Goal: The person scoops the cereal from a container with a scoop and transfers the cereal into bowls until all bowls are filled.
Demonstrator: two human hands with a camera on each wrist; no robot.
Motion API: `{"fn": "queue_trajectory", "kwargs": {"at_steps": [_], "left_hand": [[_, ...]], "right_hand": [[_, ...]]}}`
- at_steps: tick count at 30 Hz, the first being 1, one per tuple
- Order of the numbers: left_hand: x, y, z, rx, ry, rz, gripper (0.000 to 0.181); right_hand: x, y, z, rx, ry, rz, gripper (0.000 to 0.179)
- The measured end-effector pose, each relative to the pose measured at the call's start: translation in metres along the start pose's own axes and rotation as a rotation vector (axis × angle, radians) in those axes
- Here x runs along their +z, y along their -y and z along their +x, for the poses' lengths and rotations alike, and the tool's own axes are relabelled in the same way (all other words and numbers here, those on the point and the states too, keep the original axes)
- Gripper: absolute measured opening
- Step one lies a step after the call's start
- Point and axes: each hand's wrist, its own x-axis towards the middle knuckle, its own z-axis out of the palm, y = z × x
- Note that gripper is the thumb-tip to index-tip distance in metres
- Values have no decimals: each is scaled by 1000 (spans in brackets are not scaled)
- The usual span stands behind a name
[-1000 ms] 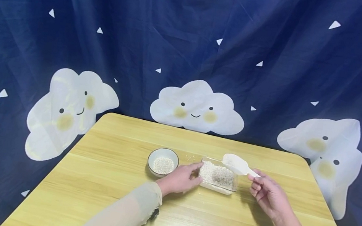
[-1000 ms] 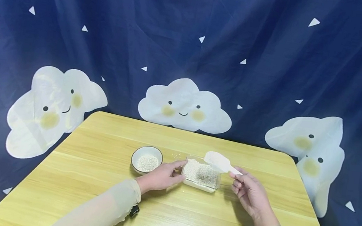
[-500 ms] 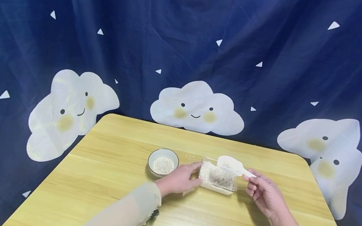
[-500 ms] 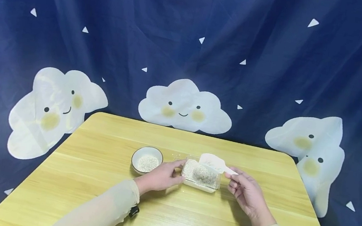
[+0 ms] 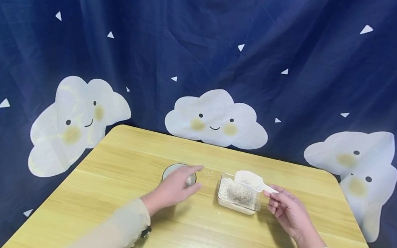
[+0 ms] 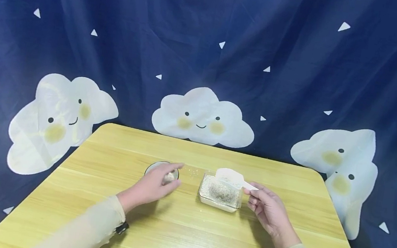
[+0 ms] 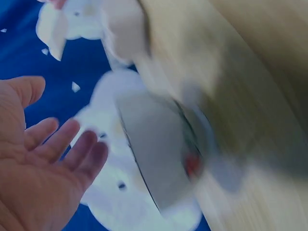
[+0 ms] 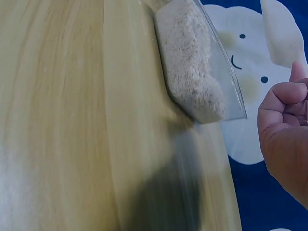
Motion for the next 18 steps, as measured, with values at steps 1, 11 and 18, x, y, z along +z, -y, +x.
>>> {"fn": "queue_trajectory", "kwargs": {"at_steps": [1,11,18], "left_hand": [[-5,6,-3,-2,-31,34,63],[-28,70,-27,-152,-36,112,85],[-27,80,-35,-221,33,58,99]], "right_hand": [[3,0,2,3,-6,-15,31],[32,-3,25,35,-15,-89,27],[60,-10,44,70,-47,-129,27]]}}
